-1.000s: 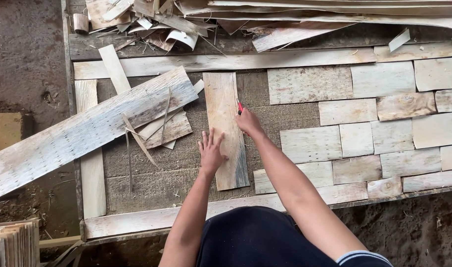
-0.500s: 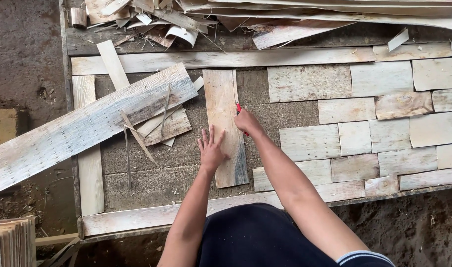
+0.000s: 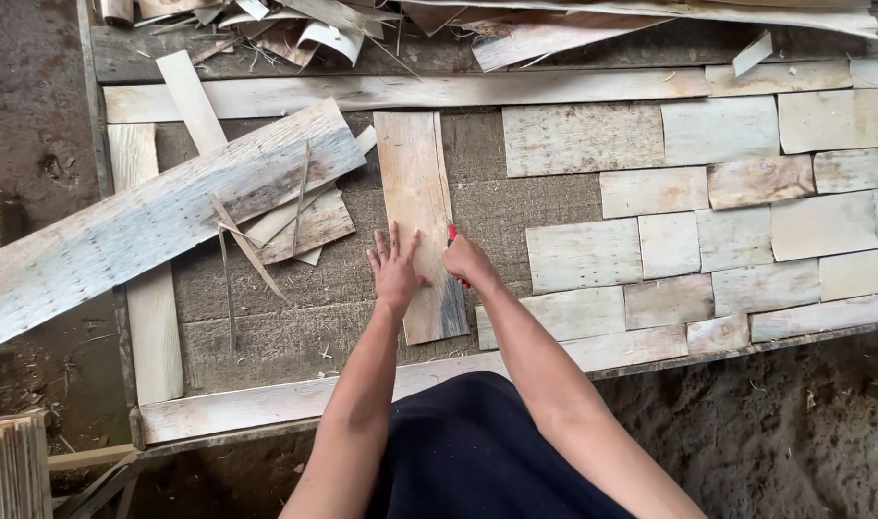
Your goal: Cutting and arranging thin wood veneer tiles on a surface to create a pattern
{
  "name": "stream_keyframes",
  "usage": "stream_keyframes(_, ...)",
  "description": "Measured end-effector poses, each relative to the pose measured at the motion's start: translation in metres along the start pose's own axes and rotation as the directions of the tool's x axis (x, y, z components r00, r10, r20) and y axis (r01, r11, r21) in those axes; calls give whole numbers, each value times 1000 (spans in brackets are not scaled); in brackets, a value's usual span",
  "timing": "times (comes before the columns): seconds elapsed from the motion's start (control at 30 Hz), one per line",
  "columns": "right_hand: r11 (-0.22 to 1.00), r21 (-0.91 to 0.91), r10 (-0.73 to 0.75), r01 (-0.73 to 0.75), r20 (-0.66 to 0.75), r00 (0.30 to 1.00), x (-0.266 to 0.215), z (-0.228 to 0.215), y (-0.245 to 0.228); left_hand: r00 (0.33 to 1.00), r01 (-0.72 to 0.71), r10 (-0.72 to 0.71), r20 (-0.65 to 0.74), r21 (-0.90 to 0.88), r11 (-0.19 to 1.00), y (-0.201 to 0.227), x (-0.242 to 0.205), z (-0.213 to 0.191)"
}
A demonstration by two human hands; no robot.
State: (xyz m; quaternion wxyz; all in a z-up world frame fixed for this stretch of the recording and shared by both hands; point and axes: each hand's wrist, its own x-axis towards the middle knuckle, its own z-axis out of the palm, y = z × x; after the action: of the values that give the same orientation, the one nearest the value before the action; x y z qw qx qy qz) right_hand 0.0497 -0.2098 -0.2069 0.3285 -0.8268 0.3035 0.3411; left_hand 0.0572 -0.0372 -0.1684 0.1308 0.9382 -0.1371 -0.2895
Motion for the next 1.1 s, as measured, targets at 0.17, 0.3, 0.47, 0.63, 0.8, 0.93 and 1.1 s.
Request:
stream_keyframes(0.17,998,47,41,-42,36,999,-44,3,3,1000,5,-4,-23,14,1000,-1,1,4)
stream_keyframes(0.3,998,34,47,-49,63,997,-70,9,13,1000,10,-10,-23,17,1000,-3,2,8)
stream_keyframes(0.47,995,-101,13,-8,54,998,-71,24,35,999,5,-5,-44,-3,1000,4,-11,-8)
stream_keyframes(0.63,997,-59,46,-41,85,995,-148,16,13,998,-2,2,-61,7,1000,0,-7,1)
stream_keyframes(0.8,998,34,44,-46,75,996,-128,34,43,999,-8,8,-51,-8,1000,4,-10,-7)
stream_keyframes(0.93,985,168,31,-40,55,998,-132,27,57,998,7,-9,-59,-33,999,5,-11,-7)
stream_keyframes(1.1,963,269,47,10,-207,977,-163,12,48,998,5,-7,-65,-36,999,7,-12,-10)
